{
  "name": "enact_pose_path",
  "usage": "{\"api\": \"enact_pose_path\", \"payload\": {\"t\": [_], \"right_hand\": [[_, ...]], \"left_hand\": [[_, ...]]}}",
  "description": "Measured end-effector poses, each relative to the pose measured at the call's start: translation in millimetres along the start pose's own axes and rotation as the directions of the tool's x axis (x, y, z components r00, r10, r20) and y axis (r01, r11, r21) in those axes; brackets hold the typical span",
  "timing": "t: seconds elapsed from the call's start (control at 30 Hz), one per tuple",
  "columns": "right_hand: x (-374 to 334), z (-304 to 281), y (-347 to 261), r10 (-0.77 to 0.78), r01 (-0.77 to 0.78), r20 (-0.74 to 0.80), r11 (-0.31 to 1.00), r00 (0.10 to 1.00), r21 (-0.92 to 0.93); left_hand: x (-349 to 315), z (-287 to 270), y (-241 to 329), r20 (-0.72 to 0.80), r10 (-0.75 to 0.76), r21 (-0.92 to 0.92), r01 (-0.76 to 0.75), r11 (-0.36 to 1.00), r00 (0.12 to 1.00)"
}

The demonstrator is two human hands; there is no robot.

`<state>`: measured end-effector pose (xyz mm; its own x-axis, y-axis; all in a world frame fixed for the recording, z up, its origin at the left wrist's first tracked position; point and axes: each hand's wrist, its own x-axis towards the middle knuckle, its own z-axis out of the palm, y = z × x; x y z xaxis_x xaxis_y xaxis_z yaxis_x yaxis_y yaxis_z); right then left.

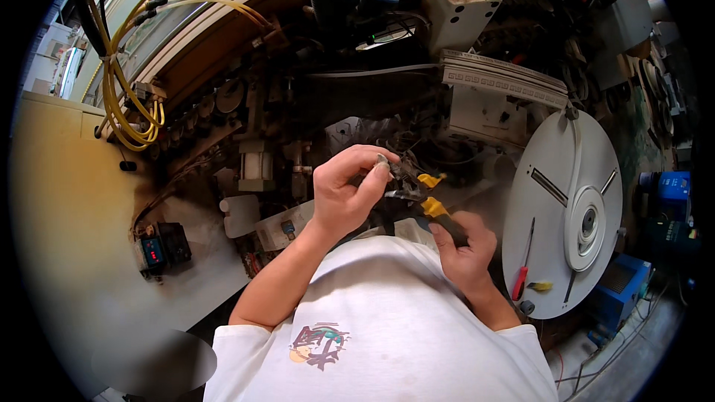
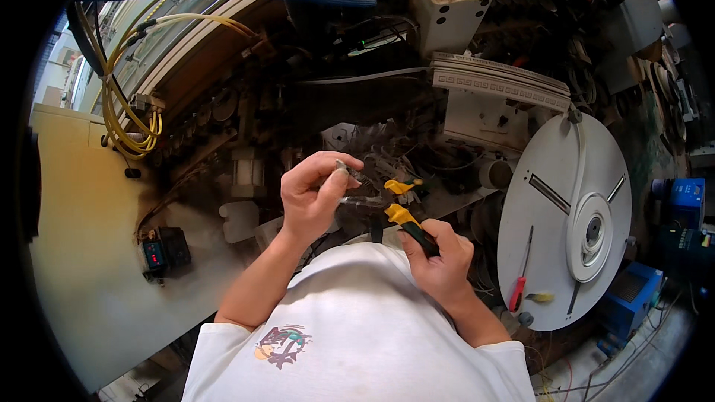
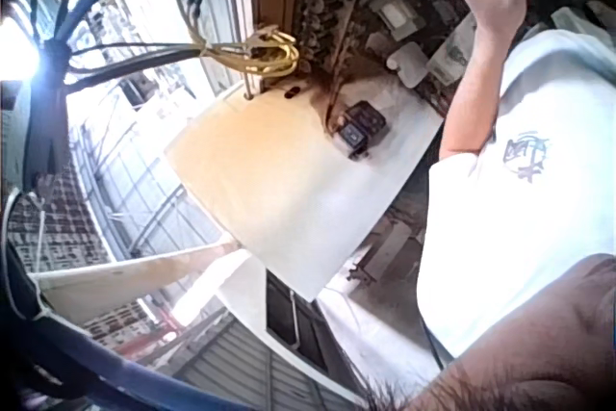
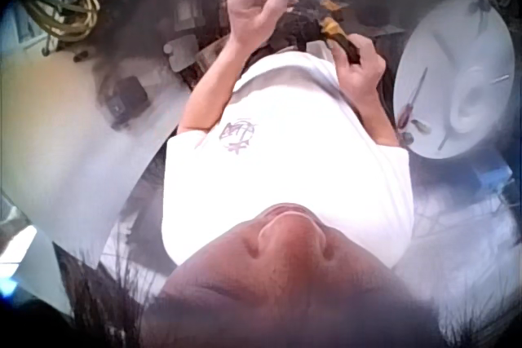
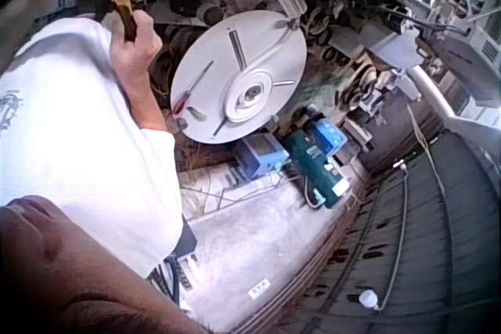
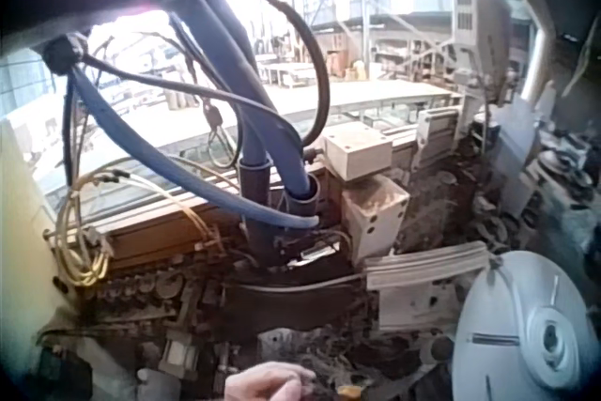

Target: The person uses pliers to cut and remove zip ties from a complex assembly of wires and hoses on a large machine. They then use a screwdriver to adjust or tighten components within the machinery's internal structure.

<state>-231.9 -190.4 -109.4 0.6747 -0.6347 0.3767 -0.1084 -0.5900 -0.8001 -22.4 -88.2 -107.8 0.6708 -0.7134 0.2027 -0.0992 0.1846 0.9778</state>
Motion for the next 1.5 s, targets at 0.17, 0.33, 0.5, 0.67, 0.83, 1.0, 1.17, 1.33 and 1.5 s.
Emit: {"api": "enact_pose_path", "payload": {"t": [0.17,0.33,0.5,0.67,0.83,1.0,1.17,1.33,1.5], "right_hand": [[-2,13,3,0.521,-0.481,-0.059,0.820,0.851,0.310],[5,-20,56,0.689,-0.589,-0.040,0.647,0.723,0.485],[6,-24,79,0.715,-0.657,0.001,0.641,0.699,0.396],[-5,-12,91,0.747,-0.725,0.104,0.587,0.657,0.361],[-15,-11,104,0.743,-0.745,0.148,0.593,0.652,0.306],[-11,-9,111,0.727,-0.748,0.176,0.636,0.664,0.193],[19,12,93,0.726,-0.777,0.291,0.617,0.622,0.121],[47,30,88,0.634,-0.671,0.325,0.741,0.702,0.005],[56,39,67,0.594,-0.674,0.366,0.724,0.717,0.146]], "left_hand": [[4,-1,-20,0.162,0.460,0.482,-0.476,0.735,0.873],[-11,1,-49,0.258,0.003,0.293,-0.081,0.953,0.966],[0,6,-103,0.183,-0.490,0.413,0.386,0.825,0.852],[-5,17,-183,0.121,-0.489,0.371,0.418,0.829,0.864],[10,32,-231,0.217,-0.513,0.629,0.284,0.724,0.830],[4,35,-263,0.246,-0.485,0.775,0.130,0.618,0.839],[-16,18,-300,0.214,-0.388,0.746,0.107,0.657,0.897],[-6,2,-239,0.128,-0.389,0.648,0.220,0.729,0.912],[-13,-41,-189,0.157,-0.482,0.441,0.376,0.815,0.862]]}}
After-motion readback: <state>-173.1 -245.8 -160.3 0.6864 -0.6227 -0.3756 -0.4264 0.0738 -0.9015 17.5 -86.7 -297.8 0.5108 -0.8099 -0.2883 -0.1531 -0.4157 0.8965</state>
